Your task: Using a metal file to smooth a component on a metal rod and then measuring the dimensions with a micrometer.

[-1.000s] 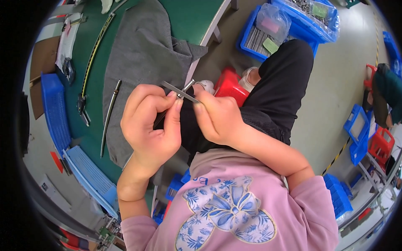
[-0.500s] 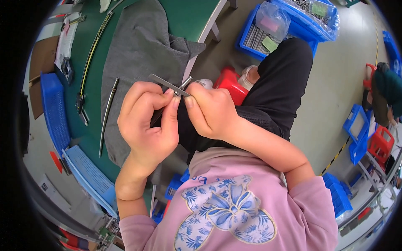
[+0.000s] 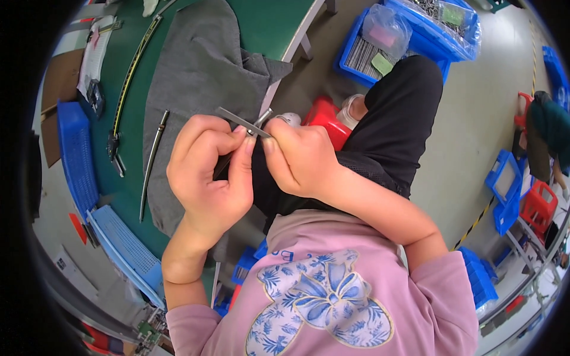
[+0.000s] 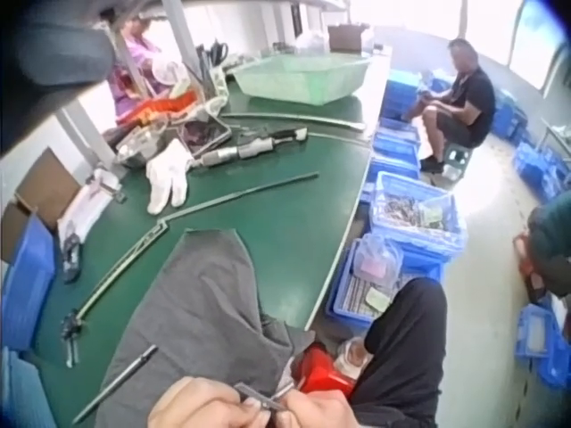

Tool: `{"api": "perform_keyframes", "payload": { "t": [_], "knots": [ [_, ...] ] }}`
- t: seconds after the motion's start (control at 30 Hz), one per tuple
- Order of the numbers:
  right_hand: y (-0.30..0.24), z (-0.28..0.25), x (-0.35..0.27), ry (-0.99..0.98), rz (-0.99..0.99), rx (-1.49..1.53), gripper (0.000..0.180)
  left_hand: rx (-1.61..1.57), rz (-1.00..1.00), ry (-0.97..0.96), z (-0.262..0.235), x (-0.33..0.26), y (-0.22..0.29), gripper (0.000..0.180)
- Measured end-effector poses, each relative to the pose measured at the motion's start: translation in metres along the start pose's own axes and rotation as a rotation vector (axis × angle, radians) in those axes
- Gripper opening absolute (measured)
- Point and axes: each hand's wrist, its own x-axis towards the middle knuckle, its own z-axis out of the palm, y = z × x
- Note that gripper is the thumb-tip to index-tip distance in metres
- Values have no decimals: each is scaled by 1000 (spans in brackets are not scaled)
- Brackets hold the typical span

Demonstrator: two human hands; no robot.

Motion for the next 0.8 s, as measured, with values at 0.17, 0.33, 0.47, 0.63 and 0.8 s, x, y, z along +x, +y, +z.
{"api": "perform_keyframes", "payload": {
  "t": [0.17,0.33,0.47,0.63,0.8],
  "knots": [
    [-4,-13,-22,-87,137,-30,8,-10,2,8,1,0,0,17],
    [-36,-24,1,-117,198,-153,13,-7,-3,2,-1,-1,1,18],
    [-40,-34,-8,-190,318,-137,12,-10,-3,18,1,0,0,18],
    [-50,-33,16,-229,320,-137,12,-2,-13,8,0,-1,1,17],
    [-47,-36,-2,-209,345,-74,12,-5,-5,0,2,-2,1,17]
  ]
}}
